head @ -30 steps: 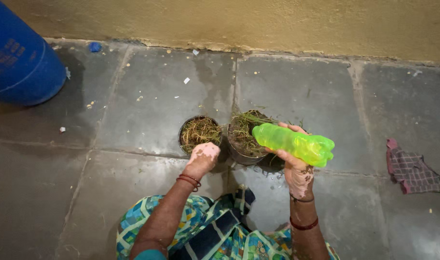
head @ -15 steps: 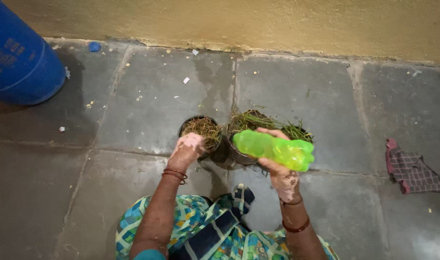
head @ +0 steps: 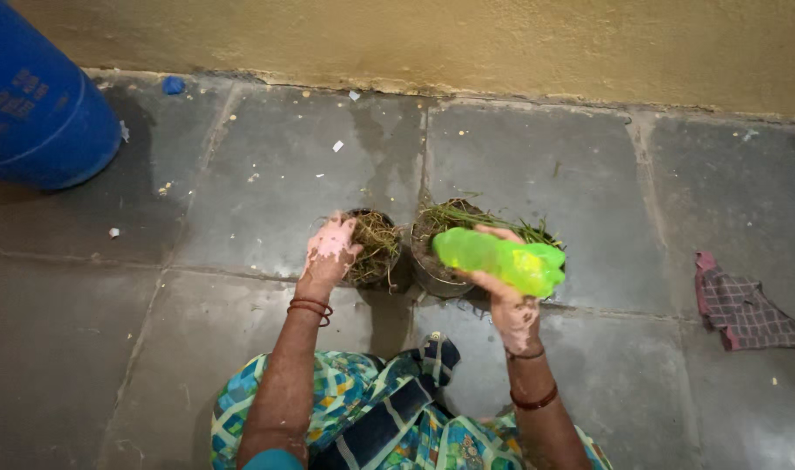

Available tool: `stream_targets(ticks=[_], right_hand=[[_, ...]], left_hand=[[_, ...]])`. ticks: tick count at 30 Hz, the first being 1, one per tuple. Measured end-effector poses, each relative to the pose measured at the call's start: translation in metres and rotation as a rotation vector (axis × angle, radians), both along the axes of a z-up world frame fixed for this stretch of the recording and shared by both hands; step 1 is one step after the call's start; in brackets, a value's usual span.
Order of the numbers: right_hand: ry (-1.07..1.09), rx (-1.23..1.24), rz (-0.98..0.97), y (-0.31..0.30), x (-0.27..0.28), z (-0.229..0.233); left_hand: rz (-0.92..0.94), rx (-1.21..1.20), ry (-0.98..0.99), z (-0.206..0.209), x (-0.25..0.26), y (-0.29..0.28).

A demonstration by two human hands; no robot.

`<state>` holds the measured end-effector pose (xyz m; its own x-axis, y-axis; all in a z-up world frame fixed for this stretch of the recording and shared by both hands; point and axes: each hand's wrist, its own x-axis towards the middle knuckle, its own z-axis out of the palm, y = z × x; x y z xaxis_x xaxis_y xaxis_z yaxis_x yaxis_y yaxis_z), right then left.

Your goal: The person sits on a tiled floor and waters three small potted plants using a green plastic bottle. They pour water into each pot sequentially, occasionally using their left hand to adjust the plants or soil.

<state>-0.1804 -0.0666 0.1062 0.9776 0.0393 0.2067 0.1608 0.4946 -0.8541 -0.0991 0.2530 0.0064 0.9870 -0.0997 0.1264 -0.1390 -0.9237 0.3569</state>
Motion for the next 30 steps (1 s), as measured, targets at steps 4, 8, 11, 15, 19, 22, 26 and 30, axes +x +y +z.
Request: stream_targets(ticks=[4,8,11,15,19,22,26,30], right_hand=[[-0.087,-0.021,-0.168,-0.026,0.016,-0.015],[-0.024,0.069,-0.267,-0.053,0.025,-0.021],[0.0,0.122,-0.34,-0.071,0.024,-0.018],[-0.006,0.117,-0.445,-0.091,0.024,-0.014],[0.005,0.167,-0.471,-0.109,0.023,-0.016],[-0.009,0.154,-0.504,-0.12,0.022,-0.017],[-0.018,0.164,-0.523,-0.129,0.019,-0.016],[-0.006,0.168,-0.529,-0.131,0.019,-0.014]], left_hand=[[0.042,0.026,-0.049,0.008,0.016,-0.003],[0.098,-0.058,-0.217,-0.001,0.024,0.003],[0.143,-0.198,-0.341,-0.001,0.025,-0.02],[-0.003,-0.044,-0.474,0.01,0.025,-0.08],[0.037,0.304,0.087,0.024,0.049,-0.16],[0.052,0.217,0.205,0.011,0.061,-0.201],[0.041,0.042,0.207,-0.024,0.102,-0.235],[-0.283,0.204,0.136,-0.027,0.116,-0.236]])
